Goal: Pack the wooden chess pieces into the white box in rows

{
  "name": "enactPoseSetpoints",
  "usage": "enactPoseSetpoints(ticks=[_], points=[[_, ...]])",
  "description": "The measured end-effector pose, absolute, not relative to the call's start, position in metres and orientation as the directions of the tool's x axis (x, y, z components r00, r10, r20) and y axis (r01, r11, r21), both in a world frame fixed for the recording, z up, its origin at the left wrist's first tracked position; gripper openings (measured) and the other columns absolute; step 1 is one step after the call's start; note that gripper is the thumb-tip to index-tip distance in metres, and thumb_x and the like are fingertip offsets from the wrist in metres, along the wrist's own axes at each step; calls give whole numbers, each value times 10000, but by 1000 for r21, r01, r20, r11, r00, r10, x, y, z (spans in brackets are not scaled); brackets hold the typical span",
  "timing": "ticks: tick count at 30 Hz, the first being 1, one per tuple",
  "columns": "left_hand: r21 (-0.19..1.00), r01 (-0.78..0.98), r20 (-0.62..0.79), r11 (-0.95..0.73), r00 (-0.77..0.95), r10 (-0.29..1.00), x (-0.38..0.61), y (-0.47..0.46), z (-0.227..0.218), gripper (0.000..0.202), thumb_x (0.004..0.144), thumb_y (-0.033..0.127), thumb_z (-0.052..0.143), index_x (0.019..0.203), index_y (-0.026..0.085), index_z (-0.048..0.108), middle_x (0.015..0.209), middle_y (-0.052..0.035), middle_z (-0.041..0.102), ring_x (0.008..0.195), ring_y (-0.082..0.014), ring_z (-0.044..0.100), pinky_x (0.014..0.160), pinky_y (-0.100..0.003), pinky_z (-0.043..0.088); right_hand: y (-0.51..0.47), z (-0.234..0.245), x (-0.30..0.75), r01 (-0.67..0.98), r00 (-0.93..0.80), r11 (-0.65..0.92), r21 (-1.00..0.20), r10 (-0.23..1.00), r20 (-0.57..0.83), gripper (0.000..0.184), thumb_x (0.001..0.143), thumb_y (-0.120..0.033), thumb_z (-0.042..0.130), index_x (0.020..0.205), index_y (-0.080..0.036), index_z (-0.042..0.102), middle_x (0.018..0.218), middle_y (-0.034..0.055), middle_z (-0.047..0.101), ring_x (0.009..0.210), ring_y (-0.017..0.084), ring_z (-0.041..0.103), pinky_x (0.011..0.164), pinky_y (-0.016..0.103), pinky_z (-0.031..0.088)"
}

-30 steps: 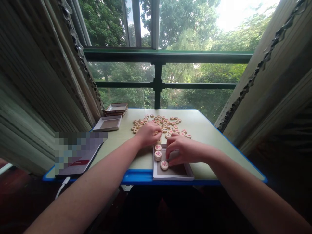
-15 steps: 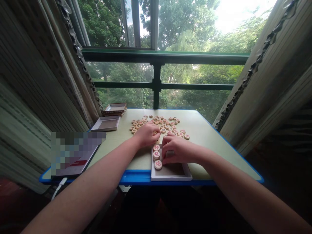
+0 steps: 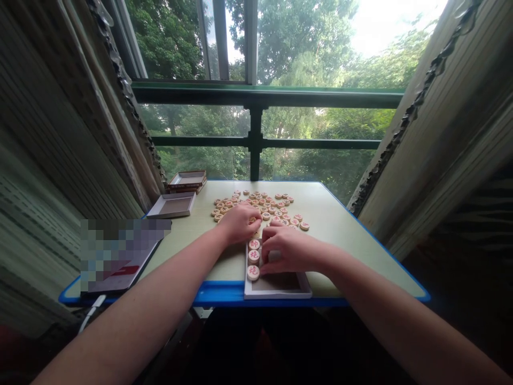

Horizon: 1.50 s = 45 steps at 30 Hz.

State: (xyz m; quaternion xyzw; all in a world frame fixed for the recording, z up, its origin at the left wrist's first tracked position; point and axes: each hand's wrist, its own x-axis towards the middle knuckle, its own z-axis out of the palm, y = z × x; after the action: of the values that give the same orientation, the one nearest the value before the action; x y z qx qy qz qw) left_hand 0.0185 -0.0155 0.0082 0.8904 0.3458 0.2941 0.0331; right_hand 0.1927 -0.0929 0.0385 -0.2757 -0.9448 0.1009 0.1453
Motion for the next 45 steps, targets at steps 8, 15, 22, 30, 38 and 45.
enactPoseSetpoints(ticks=[8,15,22,30,38,45], points=[[420,567,347,-708,621,703,17,-27,22,184,726,268,542,604,161,629,605,0,611,581,-119,508,576,-236,398,-62,57,235,845,-428,492,-208,857,288,221,821,-303,534,772,-174,706,742,58,622,729,163,521,695,276,390],[532,526,214,-664,675,706,14,-30,26,231,725,341,562,712,155,698,615,4,586,578,-114,489,533,-224,365,-31,43,267,986,-97,105,-132,993,67,252,733,-294,583,921,-204,724,887,79,685,795,190,579,655,256,398],[520,483,194,-704,736,649,19,-33,28,258,720,400,599,741,173,722,738,-27,641,729,-153,563,647,-246,425,-23,33,264,954,12,-6,-299,1000,17,309,727,-327,594,967,-167,702,881,85,695,772,175,595,621,238,396],[672,452,65,-587,753,655,16,-32,26,270,739,390,588,744,145,702,657,-33,640,594,-135,580,561,-233,447,-27,34,266,910,4,-25,-413,999,-52,297,743,-280,598,993,-150,693,846,79,701,741,159,615,605,221,415],[636,521,111,-569,667,736,19,-20,22,278,714,403,599,723,152,716,724,-48,659,671,-158,587,599,-246,445,-29,45,271,919,59,-66,-388,998,-31,303,696,-233,636,980,-138,681,1013,104,676,875,202,606,667,239,422],[741,502,68,-446,605,794,26,-11,20,296,671,427,635,712,144,709,646,-33,648,575,-143,566,545,-252,423,-40,53,270,913,-29,-32,-406,989,-144,230,602,-198,644,822,-178,709,876,36,706,773,175,613,567,221,413]])
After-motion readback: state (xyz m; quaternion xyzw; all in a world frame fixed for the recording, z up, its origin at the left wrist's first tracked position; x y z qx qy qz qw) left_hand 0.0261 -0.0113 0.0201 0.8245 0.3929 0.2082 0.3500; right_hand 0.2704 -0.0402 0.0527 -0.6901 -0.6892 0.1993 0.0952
